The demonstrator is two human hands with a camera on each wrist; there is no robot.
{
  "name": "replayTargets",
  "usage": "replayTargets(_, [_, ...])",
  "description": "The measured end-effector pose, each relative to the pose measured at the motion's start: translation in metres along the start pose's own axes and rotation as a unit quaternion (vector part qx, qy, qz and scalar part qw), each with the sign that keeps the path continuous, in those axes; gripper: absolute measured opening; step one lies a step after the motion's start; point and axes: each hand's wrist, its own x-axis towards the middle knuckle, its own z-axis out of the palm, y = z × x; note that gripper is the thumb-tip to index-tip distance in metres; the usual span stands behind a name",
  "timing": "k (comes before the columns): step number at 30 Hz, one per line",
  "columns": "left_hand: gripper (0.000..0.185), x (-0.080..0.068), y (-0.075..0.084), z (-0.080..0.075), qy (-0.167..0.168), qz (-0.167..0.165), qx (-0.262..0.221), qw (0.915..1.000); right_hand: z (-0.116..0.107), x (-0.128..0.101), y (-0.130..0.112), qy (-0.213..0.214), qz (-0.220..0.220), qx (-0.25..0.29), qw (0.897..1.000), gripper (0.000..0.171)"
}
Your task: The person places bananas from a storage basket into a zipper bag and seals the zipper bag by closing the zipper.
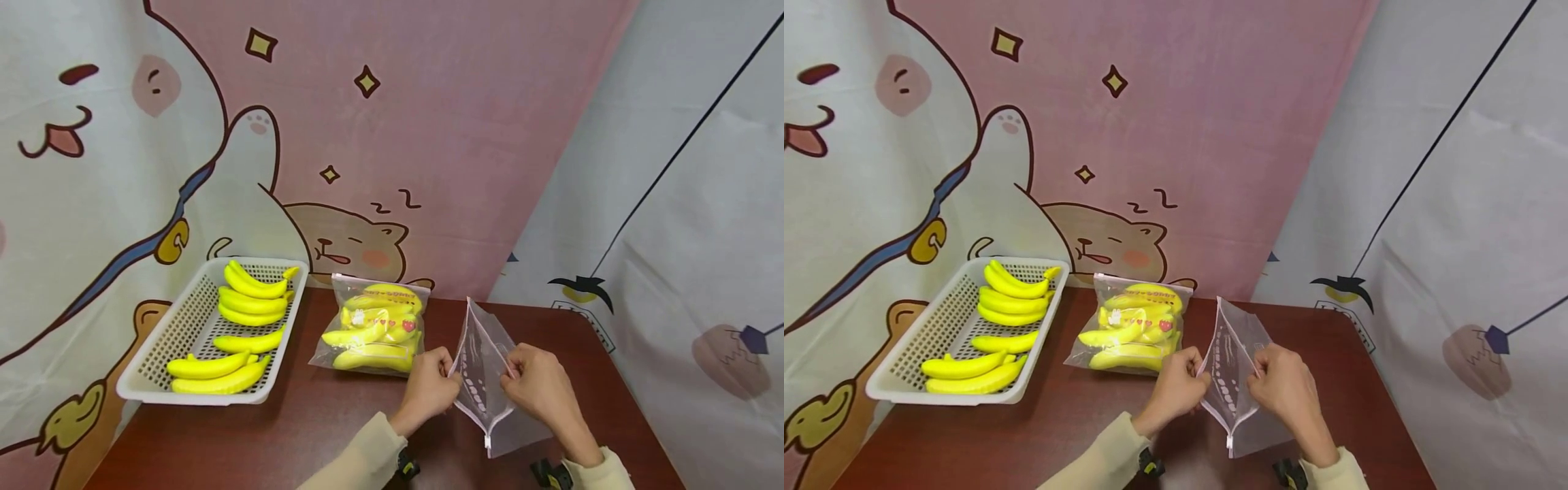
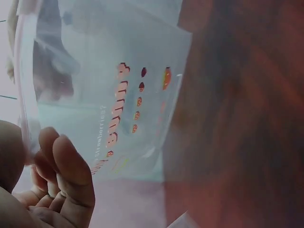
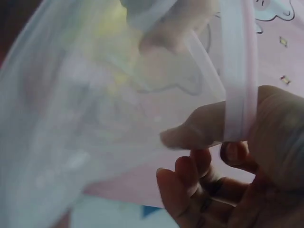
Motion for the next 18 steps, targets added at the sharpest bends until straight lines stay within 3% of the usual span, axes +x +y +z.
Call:
replayTargets(8, [0.025,0.015,0.023,-0.042,0.008,0.015,0.058,0.9981,-0.046,0.014,-0.015,-0.021,0.028,-0.04,0.999,0.027])
replayTargets(13, [0.024,0.022,0.035,-0.069,0.026,0.007,0.102,0.9944,-0.06,0.02,-0.018,-0.041,0.05,-0.046,0.997,0.023])
replayTargets(18, [0.021,0.024,0.051,-0.1,0.025,-0.022,0.133,0.9906,-0.071,0.021,-0.024,-0.132,0.091,-0.064,0.985,0.019])
